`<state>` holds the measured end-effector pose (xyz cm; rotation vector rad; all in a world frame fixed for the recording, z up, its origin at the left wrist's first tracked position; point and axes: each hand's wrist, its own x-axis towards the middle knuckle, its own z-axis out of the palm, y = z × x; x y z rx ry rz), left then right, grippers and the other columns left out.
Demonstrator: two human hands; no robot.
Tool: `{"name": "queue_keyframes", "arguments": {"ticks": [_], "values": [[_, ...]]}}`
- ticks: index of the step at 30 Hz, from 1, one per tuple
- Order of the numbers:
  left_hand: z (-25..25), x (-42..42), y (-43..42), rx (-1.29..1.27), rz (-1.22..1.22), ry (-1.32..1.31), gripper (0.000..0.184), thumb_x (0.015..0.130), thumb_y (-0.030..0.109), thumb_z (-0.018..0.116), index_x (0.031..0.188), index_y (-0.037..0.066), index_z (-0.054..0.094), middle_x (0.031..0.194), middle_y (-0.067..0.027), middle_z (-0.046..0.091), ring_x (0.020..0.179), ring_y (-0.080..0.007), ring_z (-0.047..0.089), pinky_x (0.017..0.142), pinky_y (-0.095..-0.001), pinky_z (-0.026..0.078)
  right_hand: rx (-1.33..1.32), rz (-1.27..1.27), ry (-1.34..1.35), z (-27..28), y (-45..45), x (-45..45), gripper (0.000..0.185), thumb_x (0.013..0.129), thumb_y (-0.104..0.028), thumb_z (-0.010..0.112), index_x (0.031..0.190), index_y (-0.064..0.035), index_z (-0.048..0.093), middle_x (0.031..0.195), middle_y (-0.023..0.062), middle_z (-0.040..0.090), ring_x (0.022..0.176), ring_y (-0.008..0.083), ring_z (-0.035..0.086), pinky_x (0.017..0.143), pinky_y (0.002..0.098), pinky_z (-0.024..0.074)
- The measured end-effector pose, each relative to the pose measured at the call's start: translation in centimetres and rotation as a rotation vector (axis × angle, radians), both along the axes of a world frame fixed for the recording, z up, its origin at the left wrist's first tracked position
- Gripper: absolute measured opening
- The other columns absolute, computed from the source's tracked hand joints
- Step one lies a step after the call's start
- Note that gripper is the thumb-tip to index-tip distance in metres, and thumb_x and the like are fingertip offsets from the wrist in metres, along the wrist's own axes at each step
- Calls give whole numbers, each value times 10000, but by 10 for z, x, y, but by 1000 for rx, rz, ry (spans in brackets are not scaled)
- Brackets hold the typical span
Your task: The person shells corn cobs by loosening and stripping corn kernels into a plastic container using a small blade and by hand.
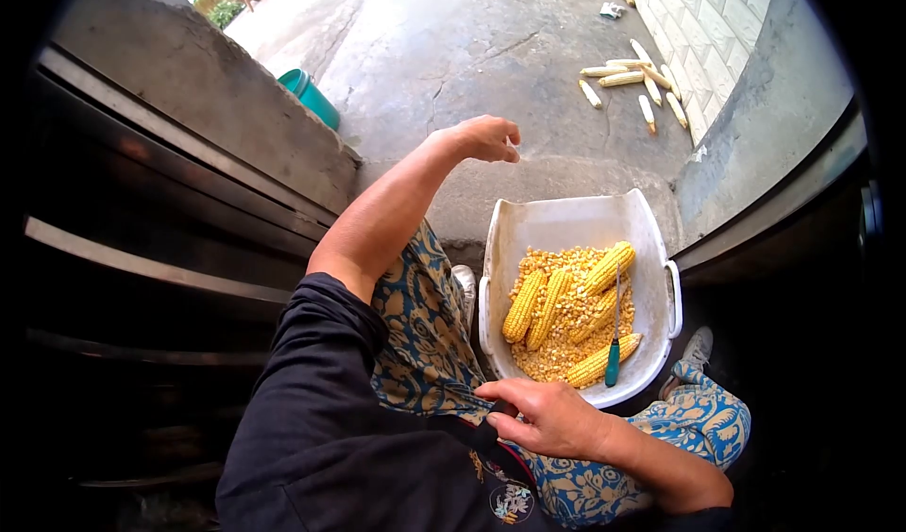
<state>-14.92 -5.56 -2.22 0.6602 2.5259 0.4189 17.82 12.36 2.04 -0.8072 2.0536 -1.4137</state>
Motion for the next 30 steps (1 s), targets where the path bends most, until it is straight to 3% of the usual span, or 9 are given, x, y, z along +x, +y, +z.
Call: {"name": "queue_keyframes", "arguments": {"ticks": [11,13,15,30], "values": [[-1,-4,0,-17,5,-1,442,806,321,664,1148,56,580,1033,-151,650,905,-271,639,806,-378,491,52,24,-7,-2,1,3,341,843,-190,603,1149,-44,568,895,147,635,764,278,641,682,361,522],[-2,-5,0,-12,8,4,441,807,320,663,1151,57,579,1027,-151,652,900,-270,641,803,-379,492,42,15,12,-3,1,3,325,857,-248,609,1120,-62,568,916,146,644,774,299,645,674,406,516],[-4,-5,-1,4,-25,31,428,819,305,651,1153,49,572,978,-139,648,795,-236,645,722,-363,516,45,17,10,-3,1,3,324,857,-247,609,1118,-60,568,919,147,644,780,301,646,676,406,516],[3,-2,0,15,-27,31,437,825,299,647,1168,42,564,1011,-148,646,802,-235,651,741,-364,518,99,51,-2,-6,0,5,330,862,-252,584,1128,-57,567,947,154,643,850,323,636,729,415,513]]}}
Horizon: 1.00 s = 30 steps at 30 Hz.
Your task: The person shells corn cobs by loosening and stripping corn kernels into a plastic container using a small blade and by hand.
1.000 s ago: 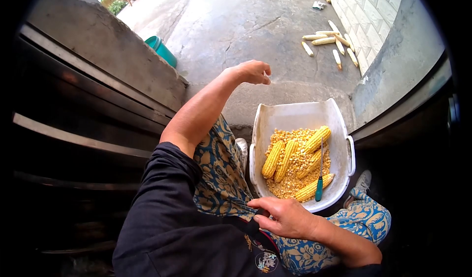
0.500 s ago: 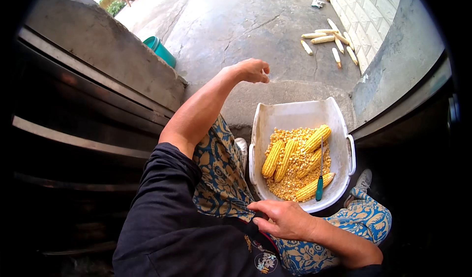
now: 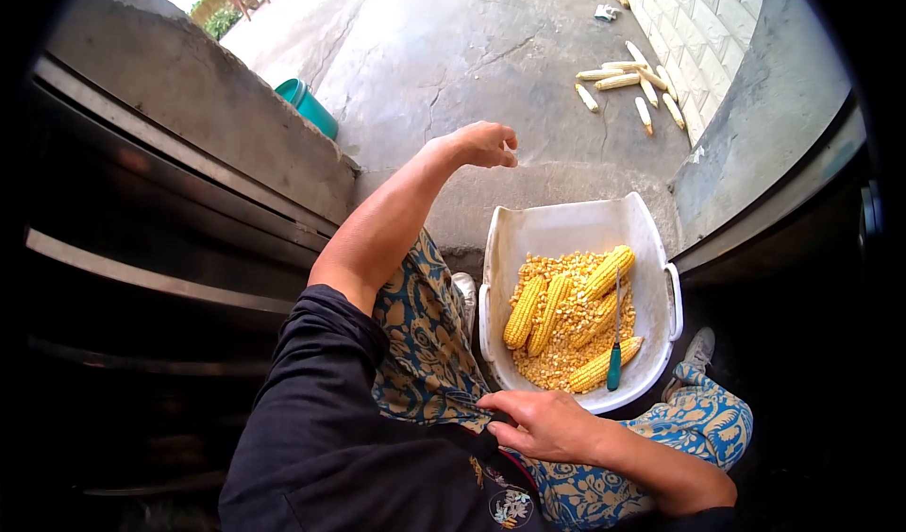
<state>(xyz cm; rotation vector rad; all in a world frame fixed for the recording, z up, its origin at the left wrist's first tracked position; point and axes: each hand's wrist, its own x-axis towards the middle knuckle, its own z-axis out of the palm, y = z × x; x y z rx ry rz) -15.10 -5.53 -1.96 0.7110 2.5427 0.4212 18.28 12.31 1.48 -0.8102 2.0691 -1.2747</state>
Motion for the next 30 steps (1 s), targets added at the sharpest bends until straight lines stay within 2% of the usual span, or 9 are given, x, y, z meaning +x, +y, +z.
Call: {"name": "queue_keyframes", "arguments": {"ticks": [30], "values": [[-1,-3,-1,-9,-9,-1,429,827,306,656,1154,43,568,994,-141,645,791,-229,650,711,-361,518,-9,-10,55,-7,1,1,317,853,-245,579,1105,-52,570,940,164,648,855,344,633,723,427,516]]}}
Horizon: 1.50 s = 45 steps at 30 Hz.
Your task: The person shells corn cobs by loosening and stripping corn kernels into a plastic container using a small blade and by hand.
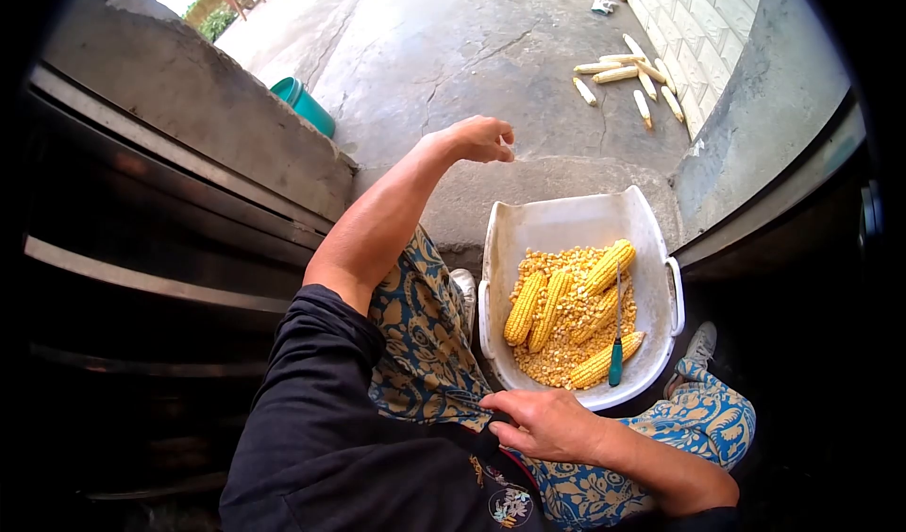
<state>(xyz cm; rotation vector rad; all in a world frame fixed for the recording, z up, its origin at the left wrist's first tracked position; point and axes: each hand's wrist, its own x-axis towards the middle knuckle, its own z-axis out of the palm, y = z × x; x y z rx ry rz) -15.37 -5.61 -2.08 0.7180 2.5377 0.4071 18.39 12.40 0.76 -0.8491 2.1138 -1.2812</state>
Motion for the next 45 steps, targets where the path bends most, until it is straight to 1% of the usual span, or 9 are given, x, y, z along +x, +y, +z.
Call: {"name": "queue_keyframes", "arguments": {"ticks": [13,22,31,37,45], "values": [[-4,-2,0,19,-14,8,430,822,305,656,1148,39,571,955,-139,655,772,-229,651,706,-358,517,-3,-3,55,-4,1,2,301,857,-252,573,1083,-54,576,907,151,649,824,329,639,696,419,522],[-2,-1,2,15,-1,-16,434,822,303,654,1156,39,568,993,-149,650,786,-232,653,712,-366,523,14,4,61,-3,1,2,296,860,-254,570,1079,-55,576,896,146,649,818,325,641,691,417,521],[0,1,4,-25,-6,-21,433,849,301,640,1181,36,553,1028,-159,639,827,-243,652,741,-374,523,25,3,53,-1,2,2,296,864,-256,564,1080,-55,577,894,146,648,821,326,640,698,420,520],[-1,0,4,-10,-7,-24,433,843,299,646,1176,38,556,1025,-158,640,814,-243,651,739,-373,522,36,16,45,-2,1,1,300,863,-257,565,1084,-54,577,899,146,648,827,325,641,703,422,520],[-3,-1,2,21,-25,-2,429,832,298,650,1160,34,564,972,-151,652,789,-228,651,710,-364,518,39,17,46,-2,2,1,298,863,-250,560,1083,-51,576,911,144,649,835,329,639,708,427,518]]}}
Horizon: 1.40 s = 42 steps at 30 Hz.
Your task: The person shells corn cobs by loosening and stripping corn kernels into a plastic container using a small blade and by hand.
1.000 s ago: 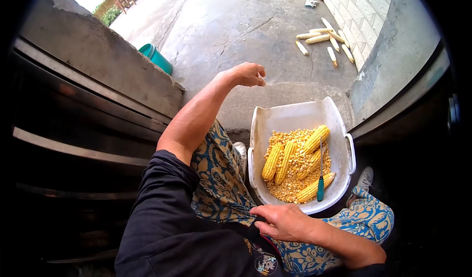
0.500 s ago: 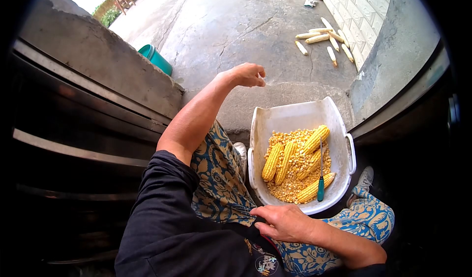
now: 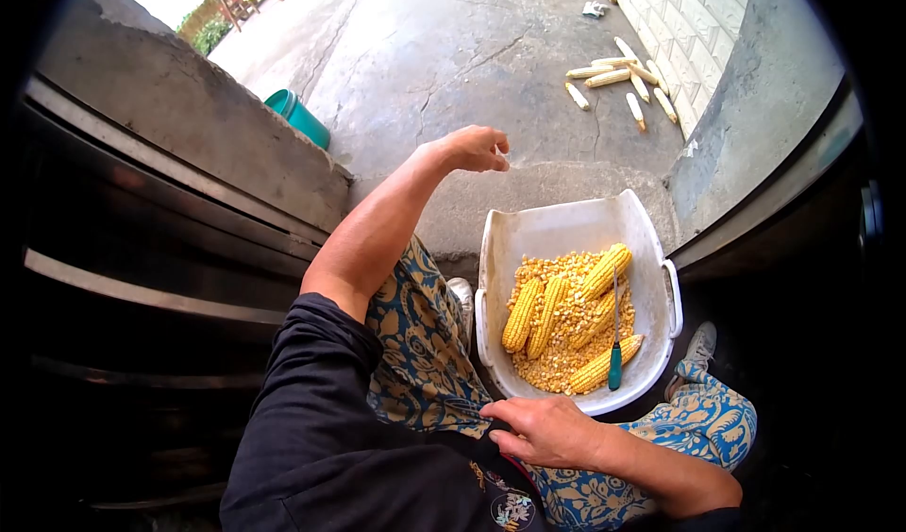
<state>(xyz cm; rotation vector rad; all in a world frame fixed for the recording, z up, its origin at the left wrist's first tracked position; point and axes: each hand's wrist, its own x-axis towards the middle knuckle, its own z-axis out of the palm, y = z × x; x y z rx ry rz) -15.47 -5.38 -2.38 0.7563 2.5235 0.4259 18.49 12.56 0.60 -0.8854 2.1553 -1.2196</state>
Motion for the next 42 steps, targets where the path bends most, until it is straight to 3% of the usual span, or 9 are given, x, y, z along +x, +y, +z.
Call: {"name": "queue_keyframes", "arguments": {"ticks": [3,5,11,22,36,42], "values": [[-2,-2,0,-8,-3,11,425,832,301,645,1150,30,568,962,-151,654,769,-225,652,702,-357,516,-2,-2,-10,-1,0,0,301,861,-241,554,1092,-48,566,935,149,647,845,338,636,712,437,516],[-1,-3,0,2,49,-75,430,822,305,656,1140,27,575,1004,-157,649,858,-249,645,762,-360,509,0,-14,-20,-1,2,1,305,860,-237,551,1098,-46,559,948,152,645,850,343,635,714,442,514],[-4,-5,-1,23,16,-27,422,832,304,645,1143,28,572,958,-151,657,763,-226,658,708,-353,516,-3,10,-22,-3,1,1,300,862,-230,540,1097,-42,546,987,162,641,864,359,630,718,452,512],[1,-1,-5,66,70,28,488,827,289,641,1222,35,507,976,-162,649,791,-240,648,716,-362,517,53,34,-4,-4,-1,-1,330,863,-268,566,1125,-67,563,948,164,645,849,338,635,722,431,518],[0,0,-1,7,34,-22,469,814,296,653,1185,34,541,984,-142,645,797,-226,645,705,-359,520,56,21,18,0,1,0,324,863,-270,561,1108,-58,571,912,167,649,837,343,635,717,439,517],[4,1,-5,60,101,-42,579,816,283,656,1289,28,441,972,-148,646,782,-222,645,706,-354,517,46,26,7,3,0,-3,326,863,-267,562,1111,-56,568,924,163,648,849,344,632,731,442,513]]}}
